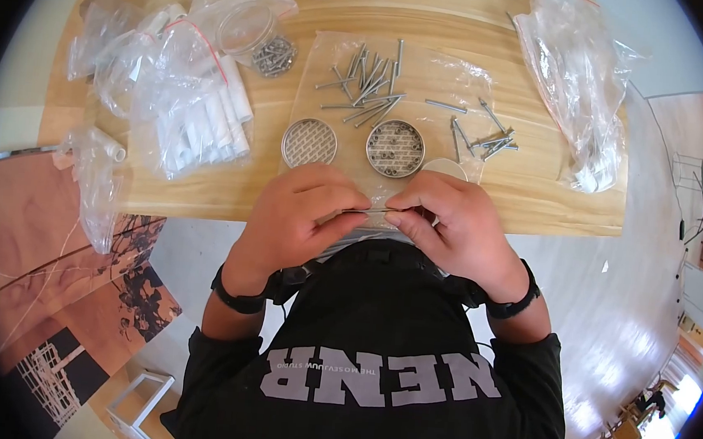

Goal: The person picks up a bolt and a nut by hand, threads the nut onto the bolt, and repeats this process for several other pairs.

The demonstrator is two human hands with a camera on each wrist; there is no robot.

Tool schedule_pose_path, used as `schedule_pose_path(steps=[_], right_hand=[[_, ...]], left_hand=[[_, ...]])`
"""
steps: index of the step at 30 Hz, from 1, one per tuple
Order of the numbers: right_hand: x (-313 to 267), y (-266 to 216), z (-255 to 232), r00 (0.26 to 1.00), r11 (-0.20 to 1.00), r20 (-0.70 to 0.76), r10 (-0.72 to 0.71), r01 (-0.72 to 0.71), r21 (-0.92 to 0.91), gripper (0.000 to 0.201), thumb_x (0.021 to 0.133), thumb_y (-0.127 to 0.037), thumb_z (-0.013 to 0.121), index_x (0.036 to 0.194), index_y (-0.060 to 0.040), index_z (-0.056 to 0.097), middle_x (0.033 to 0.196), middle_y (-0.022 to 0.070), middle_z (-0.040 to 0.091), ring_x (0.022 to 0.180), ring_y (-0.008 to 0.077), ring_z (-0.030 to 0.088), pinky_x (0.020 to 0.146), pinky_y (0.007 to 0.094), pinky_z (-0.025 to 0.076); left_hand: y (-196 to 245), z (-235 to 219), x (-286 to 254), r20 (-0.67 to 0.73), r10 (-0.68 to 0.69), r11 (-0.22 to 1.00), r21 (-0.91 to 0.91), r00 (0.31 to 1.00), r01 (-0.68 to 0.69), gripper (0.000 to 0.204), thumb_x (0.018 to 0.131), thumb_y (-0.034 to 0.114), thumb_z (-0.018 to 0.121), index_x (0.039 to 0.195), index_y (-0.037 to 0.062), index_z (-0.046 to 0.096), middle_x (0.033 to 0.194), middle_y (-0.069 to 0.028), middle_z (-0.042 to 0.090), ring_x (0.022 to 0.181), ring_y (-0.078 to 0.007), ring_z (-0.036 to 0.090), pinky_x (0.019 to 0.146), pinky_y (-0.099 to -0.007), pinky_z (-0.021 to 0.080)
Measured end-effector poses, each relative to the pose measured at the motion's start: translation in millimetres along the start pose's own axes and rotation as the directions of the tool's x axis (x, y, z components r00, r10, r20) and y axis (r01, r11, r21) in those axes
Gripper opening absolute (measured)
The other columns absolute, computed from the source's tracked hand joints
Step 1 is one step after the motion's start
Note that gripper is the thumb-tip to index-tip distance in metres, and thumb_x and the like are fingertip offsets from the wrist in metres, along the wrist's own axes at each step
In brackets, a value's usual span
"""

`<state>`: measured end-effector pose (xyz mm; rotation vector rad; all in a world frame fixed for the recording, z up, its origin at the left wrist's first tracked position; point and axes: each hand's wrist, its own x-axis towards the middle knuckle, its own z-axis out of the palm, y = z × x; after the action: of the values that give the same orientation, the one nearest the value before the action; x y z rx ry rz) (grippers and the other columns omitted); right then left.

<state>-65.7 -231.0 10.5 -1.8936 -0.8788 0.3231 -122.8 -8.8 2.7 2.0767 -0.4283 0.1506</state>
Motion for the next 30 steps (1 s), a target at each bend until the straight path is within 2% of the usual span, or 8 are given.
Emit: schedule_pose_path(steps=[3,9,11,15,17,21,23,30], right_hand=[[1.3,-1.9,1.2,1.000,1.000,-0.016,-0.025,0.025,-0.016,0.012,0.081,-0.008,0.074,0.088,-0.0072,0.065,0.075,0.0066,0.059,0.064,0.0246,0.060,0.055,0.0326,0.046],[0.8,-4.1,3.2,0.999,0.996,-0.017,-0.048,0.046,-0.079,0.010,0.082,-0.014,0.071,0.087,-0.0115,0.063,0.077,0.0061,0.061,0.067,0.0296,0.062,0.056,0.0387,0.047],[1.7,-4.8,4.2,0.997,0.995,-0.023,-0.074,0.073,-0.073,0.010,0.082,-0.014,0.072,0.087,-0.0115,0.063,0.077,0.0062,0.061,0.067,0.0294,0.062,0.056,0.0386,0.047],[1.9,-5.3,1.5,0.995,0.995,-0.031,-0.093,0.092,-0.034,0.011,0.081,-0.014,0.072,0.087,-0.0111,0.063,0.077,0.0062,0.061,0.067,0.0289,0.062,0.056,0.0381,0.047],[1.8,-3.5,-1.6,0.997,0.997,-0.042,-0.071,0.070,-0.025,0.011,0.082,-0.013,0.072,0.087,-0.0108,0.063,0.077,0.0061,0.061,0.067,0.0289,0.062,0.056,0.0379,0.047],[0.5,-0.4,-1.6,0.998,0.999,-0.052,-0.041,0.041,-0.003,0.011,0.081,-0.008,0.074,0.087,-0.0065,0.065,0.074,0.0066,0.059,0.064,0.0244,0.060,0.055,0.0328,0.046],[0.1,-1.0,-0.2,0.998,0.999,-0.058,-0.032,0.032,0.002,0.012,0.081,-0.008,0.074,0.088,-0.0064,0.065,0.074,0.0066,0.059,0.064,0.0245,0.060,0.055,0.0329,0.046],[0.8,-3.5,1.9,0.995,0.995,-0.023,-0.097,0.097,-0.003,0.013,0.080,-0.008,0.074,0.088,-0.0069,0.064,0.072,0.0061,0.058,0.063,0.0255,0.059,0.054,0.0343,0.045]], left_hand=[[-1.5,-2.1,-0.2,-0.004,0.111,0.990,0.083,0.994,-0.110,0.013,0.078,0.010,0.074,0.086,0.0039,0.066,0.075,-0.0081,0.063,0.062,-0.0246,0.057,0.055,-0.0312,0.043],[2.3,-4.7,-2.6,0.057,-0.089,0.992,0.090,0.994,0.083,0.009,0.084,0.011,0.069,0.080,0.0047,0.064,0.068,-0.0091,0.058,0.056,-0.0275,0.054,0.051,-0.0362,0.042],[0.8,-9.5,-4.9,0.200,-0.296,0.950,-0.045,0.934,0.310,0.011,0.085,0.013,0.068,0.080,0.0046,0.063,0.066,-0.0077,0.057,0.056,-0.0243,0.053,0.050,-0.0333,0.040],[3.6,-14.9,-0.8,0.306,-0.250,0.924,-0.208,0.919,0.321,0.008,0.083,0.011,0.070,0.082,0.0052,0.063,0.067,-0.0066,0.058,0.056,-0.0202,0.053,0.051,-0.0311,0.039],[9.5,-10.1,3.2,0.104,-0.195,0.967,-0.144,0.975,0.208,0.009,0.080,0.008,0.072,0.083,0.0053,0.064,0.071,-0.0066,0.060,0.057,-0.0173,0.055,0.051,-0.0317,0.040],[6.6,-8.0,4.6,0.018,-0.132,0.987,-0.089,0.991,0.133,0.010,0.079,0.006,0.073,0.083,0.0053,0.064,0.073,-0.0077,0.061,0.057,-0.0198,0.055,0.052,-0.0327,0.041],[2.5,-8.5,3.0,-0.001,0.017,1.000,0.012,1.000,-0.017,0.008,0.079,0.006,0.072,0.082,0.0052,0.064,0.071,-0.0072,0.059,0.057,-0.0234,0.055,0.052,-0.0337,0.042],[-4.6,-18.8,-11.0,0.157,-0.142,0.990,0.008,0.977,0.143,0.008,0.082,0.009,0.069,0.079,0.0051,0.063,0.067,-0.0068,0.057,0.056,-0.0247,0.054,0.050,-0.0327,0.040]])
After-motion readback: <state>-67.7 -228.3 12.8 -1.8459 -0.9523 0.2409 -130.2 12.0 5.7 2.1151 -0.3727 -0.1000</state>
